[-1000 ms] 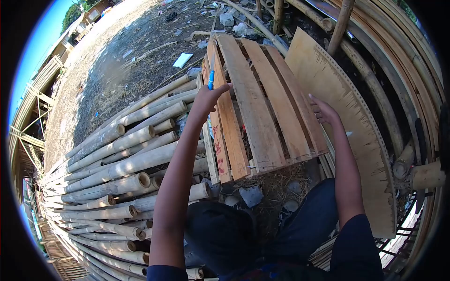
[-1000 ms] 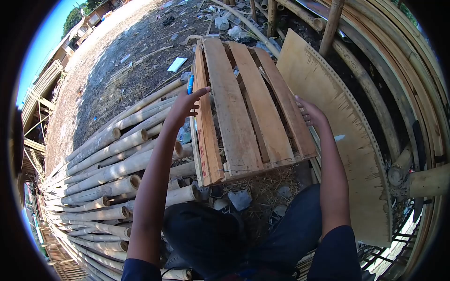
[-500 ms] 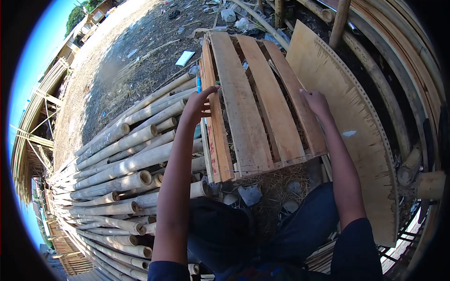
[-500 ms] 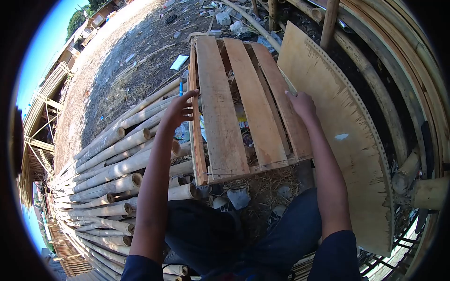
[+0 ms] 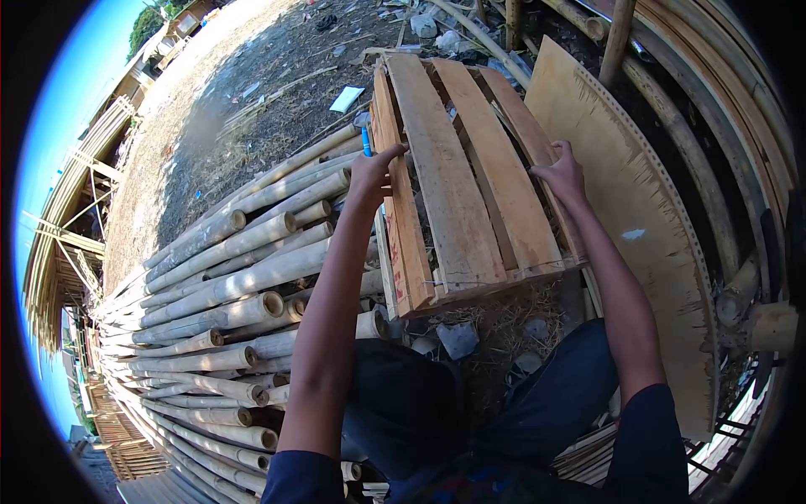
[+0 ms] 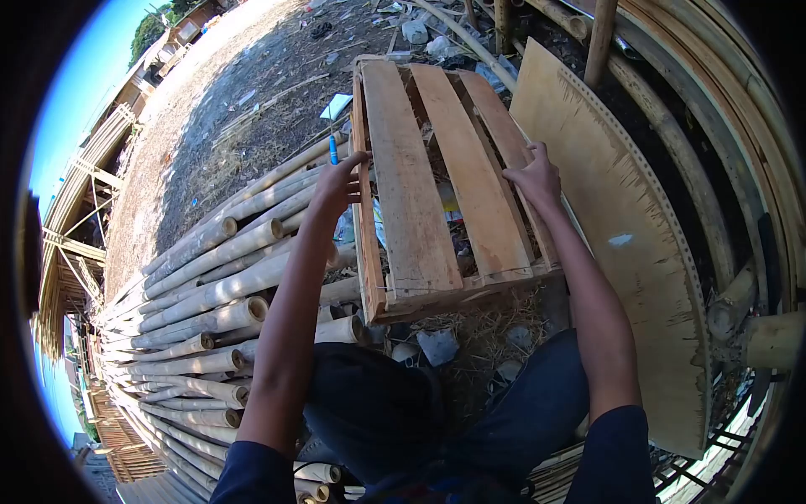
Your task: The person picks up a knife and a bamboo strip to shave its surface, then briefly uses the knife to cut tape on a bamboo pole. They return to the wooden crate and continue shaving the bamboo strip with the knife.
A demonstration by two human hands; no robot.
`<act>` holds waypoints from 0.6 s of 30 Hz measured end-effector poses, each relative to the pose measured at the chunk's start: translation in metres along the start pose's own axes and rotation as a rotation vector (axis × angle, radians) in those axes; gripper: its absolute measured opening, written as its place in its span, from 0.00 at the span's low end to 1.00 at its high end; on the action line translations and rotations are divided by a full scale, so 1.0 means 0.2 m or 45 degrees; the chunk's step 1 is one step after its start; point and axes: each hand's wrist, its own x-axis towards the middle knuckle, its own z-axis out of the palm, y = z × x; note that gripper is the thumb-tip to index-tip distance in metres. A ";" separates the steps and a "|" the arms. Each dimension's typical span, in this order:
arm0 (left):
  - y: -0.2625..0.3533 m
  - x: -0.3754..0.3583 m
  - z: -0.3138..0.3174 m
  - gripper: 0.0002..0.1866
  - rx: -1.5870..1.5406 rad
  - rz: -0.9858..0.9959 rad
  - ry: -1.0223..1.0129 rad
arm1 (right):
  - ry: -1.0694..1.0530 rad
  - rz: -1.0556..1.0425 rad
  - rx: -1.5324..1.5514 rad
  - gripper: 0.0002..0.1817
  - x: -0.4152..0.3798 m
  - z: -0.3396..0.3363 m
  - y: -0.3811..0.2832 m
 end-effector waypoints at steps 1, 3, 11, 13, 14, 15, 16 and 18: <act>0.01 -0.02 -0.01 0.31 -0.053 -0.008 -0.013 | -0.015 0.001 -0.011 0.42 -0.01 -0.04 -0.05; 0.03 -0.05 -0.03 0.31 -0.087 0.007 0.016 | 0.004 -0.012 -0.054 0.40 -0.01 -0.11 -0.15; 0.09 -0.08 -0.22 0.25 -0.200 0.073 0.045 | 0.107 -0.146 -0.231 0.36 -0.08 -0.28 -0.53; 0.04 -0.06 -0.27 0.22 -0.310 0.066 -0.010 | 0.102 -0.168 -0.261 0.35 -0.15 -0.28 -0.60; 0.02 -0.05 -0.28 0.21 -0.354 0.048 0.012 | 0.148 -0.178 -0.274 0.35 -0.16 -0.29 -0.64; -0.01 -0.06 -0.27 0.21 -0.369 0.036 0.005 | 0.197 -0.187 -0.291 0.35 -0.17 -0.29 -0.65; -0.02 -0.07 -0.26 0.20 -0.400 0.058 0.014 | 0.202 -0.180 -0.308 0.35 -0.17 -0.28 -0.65; -0.08 0.00 -0.29 0.19 -0.349 0.103 -0.021 | 0.254 -0.201 -0.302 0.35 -0.15 -0.21 -0.62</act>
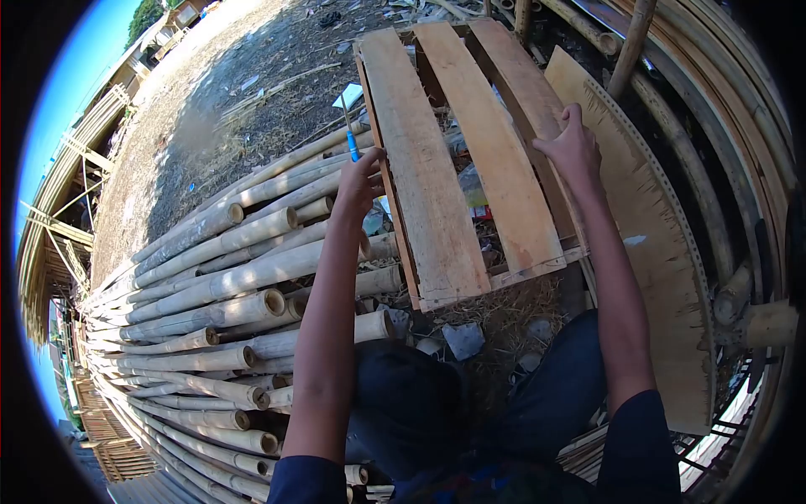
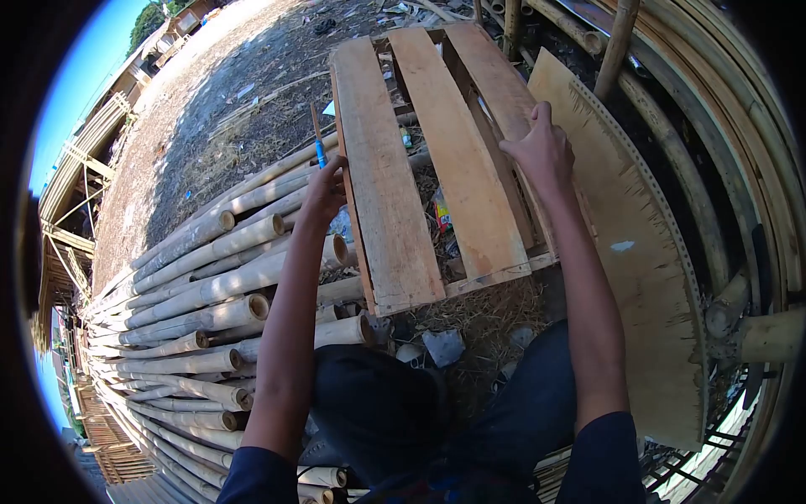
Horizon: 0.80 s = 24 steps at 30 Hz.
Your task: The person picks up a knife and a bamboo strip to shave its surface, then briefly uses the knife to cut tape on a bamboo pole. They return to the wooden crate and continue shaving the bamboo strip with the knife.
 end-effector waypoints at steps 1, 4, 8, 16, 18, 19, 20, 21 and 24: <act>-0.03 0.04 -0.04 0.19 -0.002 0.007 -0.012 | 0.014 0.001 -0.003 0.35 0.00 0.03 -0.01; -0.17 0.05 -0.19 0.25 0.212 -0.205 -0.121 | -0.135 0.009 -0.141 0.39 -0.05 0.22 -0.01; -0.24 0.09 -0.21 0.48 0.704 -0.157 -0.031 | -0.246 0.179 -0.187 0.41 -0.06 0.31 0.17; -0.32 0.09 -0.05 0.53 0.216 -0.308 -0.257 | -0.249 0.148 -0.081 0.38 0.05 0.30 0.25; -0.27 0.06 -0.01 0.50 0.045 -0.300 -0.087 | -0.262 0.114 -0.108 0.37 0.04 0.21 0.16; -0.28 0.06 -0.01 0.50 0.041 -0.306 -0.064 | -0.238 0.129 -0.142 0.37 0.04 0.16 0.09; -0.29 0.07 -0.02 0.48 0.091 -0.331 -0.066 | -0.213 0.140 -0.179 0.38 0.04 0.15 0.05; -0.31 0.07 -0.02 0.46 0.139 -0.355 -0.074 | -0.228 0.125 -0.182 0.38 0.05 0.18 0.05; -0.38 0.07 -0.04 0.44 0.177 -0.397 -0.122 | -0.196 0.177 -0.327 0.41 0.05 0.32 0.16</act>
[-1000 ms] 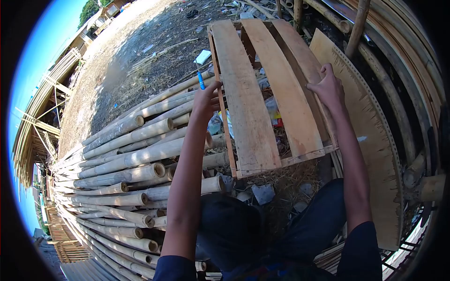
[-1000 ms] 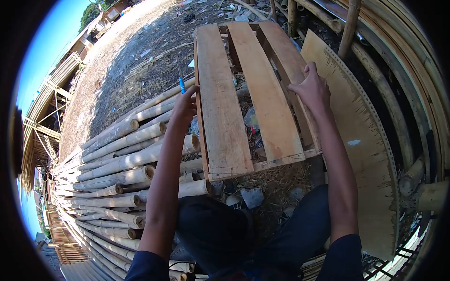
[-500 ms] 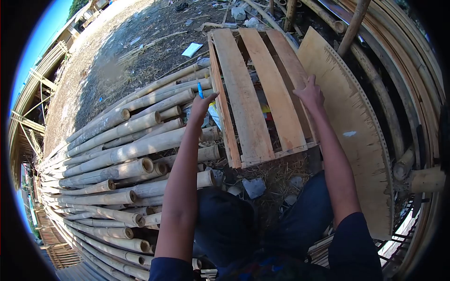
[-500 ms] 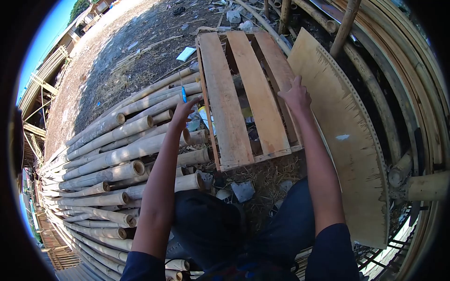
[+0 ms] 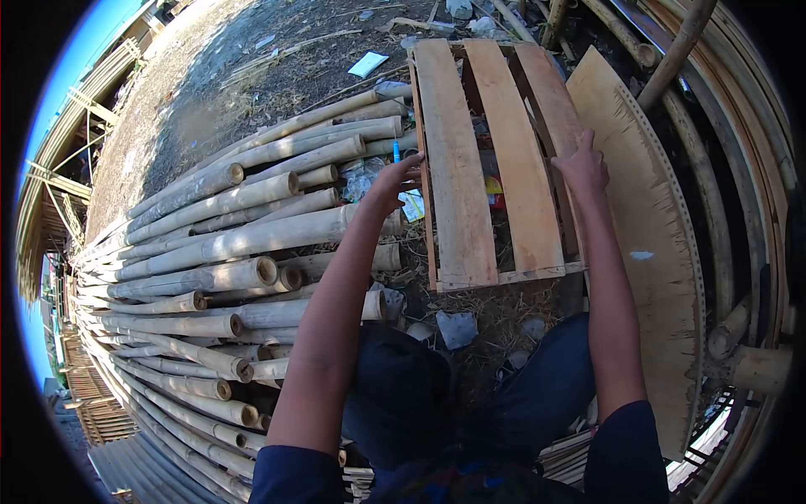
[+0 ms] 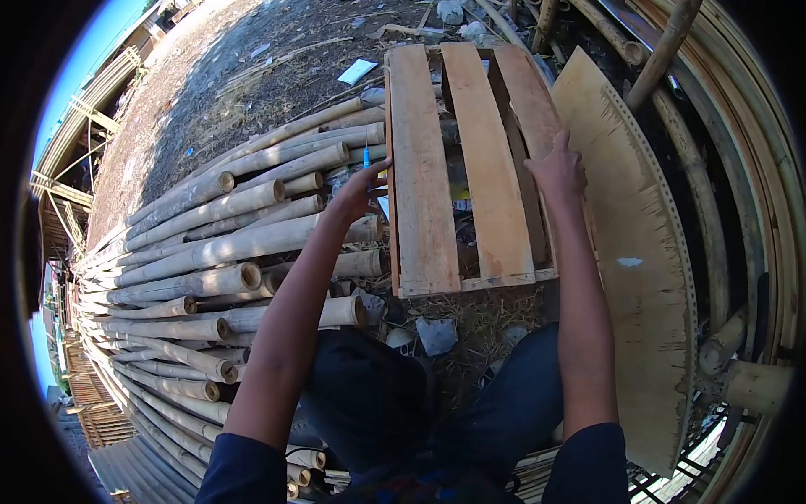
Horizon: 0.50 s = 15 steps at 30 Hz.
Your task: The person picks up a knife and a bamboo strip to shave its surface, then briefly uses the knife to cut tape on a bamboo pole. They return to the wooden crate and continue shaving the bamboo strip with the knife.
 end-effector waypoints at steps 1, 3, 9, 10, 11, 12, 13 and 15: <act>-0.02 0.02 0.01 0.43 0.044 -0.017 -0.037 | -0.045 0.014 -0.020 0.44 0.00 0.07 0.05; -0.05 0.03 0.04 0.43 0.046 -0.014 -0.037 | -0.083 0.048 -0.030 0.47 0.03 0.14 0.13; -0.07 0.07 0.13 0.40 -0.022 -0.004 0.058 | -0.160 -0.011 -0.045 0.49 0.04 0.12 0.17; -0.07 0.05 0.11 0.38 0.057 0.014 0.064 | -0.179 -0.027 0.004 0.49 0.02 0.11 0.16; -0.04 0.05 0.09 0.36 0.135 0.047 0.067 | -0.183 -0.046 0.057 0.48 0.03 0.09 0.15; -0.01 0.05 0.06 0.35 0.140 0.074 0.063 | -0.195 -0.054 0.067 0.48 0.01 0.06 0.13; -0.02 0.05 0.01 0.34 0.150 0.081 0.062 | -0.197 -0.030 0.069 0.48 0.00 0.05 0.10; 0.09 -0.06 -0.03 0.31 0.086 0.123 -0.018 | -0.147 -0.140 0.130 0.49 -0.04 0.03 0.04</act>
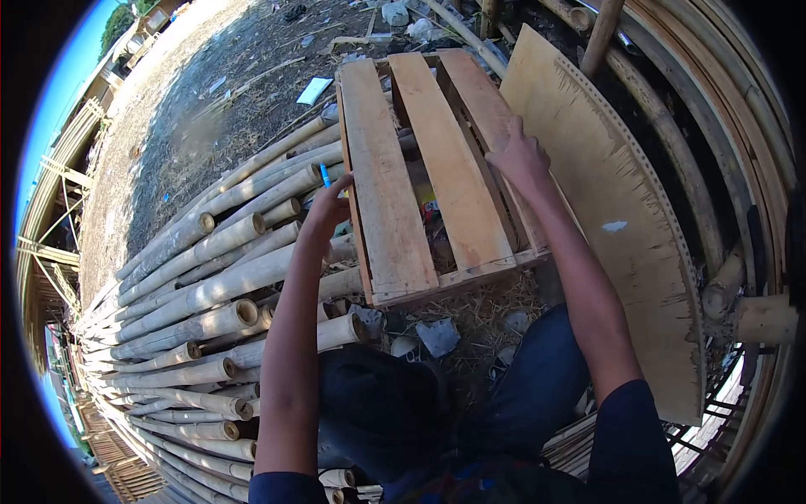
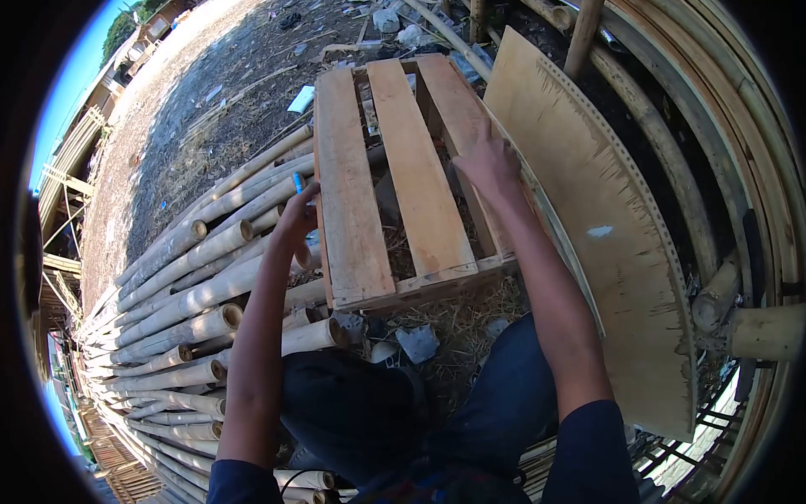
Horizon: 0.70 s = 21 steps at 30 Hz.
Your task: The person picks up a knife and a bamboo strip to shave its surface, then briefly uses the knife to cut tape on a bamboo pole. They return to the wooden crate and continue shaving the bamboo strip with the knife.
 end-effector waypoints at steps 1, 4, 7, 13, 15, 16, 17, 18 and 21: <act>-0.02 0.03 -0.09 0.30 0.106 0.071 0.009 | -0.017 0.012 -0.051 0.50 -0.03 0.01 -0.06; -0.08 0.05 -0.23 0.27 0.152 0.044 0.015 | -0.095 0.015 -0.167 0.53 -0.05 0.04 -0.12; -0.10 0.06 -0.19 0.26 0.017 -0.275 -0.039 | -0.184 0.006 -0.227 0.55 -0.05 0.09 -0.06; 0.05 0.05 -0.27 0.43 0.081 -0.154 0.115 | -0.099 0.044 -0.229 0.49 -0.12 -0.07 0.01; 0.21 -0.02 -0.13 0.35 0.183 0.204 0.443 | 0.059 0.010 -0.088 0.44 -0.07 -0.12 0.09; 0.29 -0.04 -0.05 0.31 0.253 0.452 0.491 | 0.070 0.027 -0.086 0.44 0.00 -0.14 0.16; 0.37 -0.04 0.04 0.27 0.284 0.548 0.419 | 0.062 -0.075 0.333 0.44 0.06 -0.15 0.22; 0.45 -0.03 0.18 0.24 0.317 0.645 0.347 | 0.056 -0.183 0.755 0.45 0.10 -0.14 0.26; 0.52 -0.02 0.77 0.21 -0.054 0.655 -0.242 | -0.086 -0.064 1.547 0.46 0.12 -0.12 0.25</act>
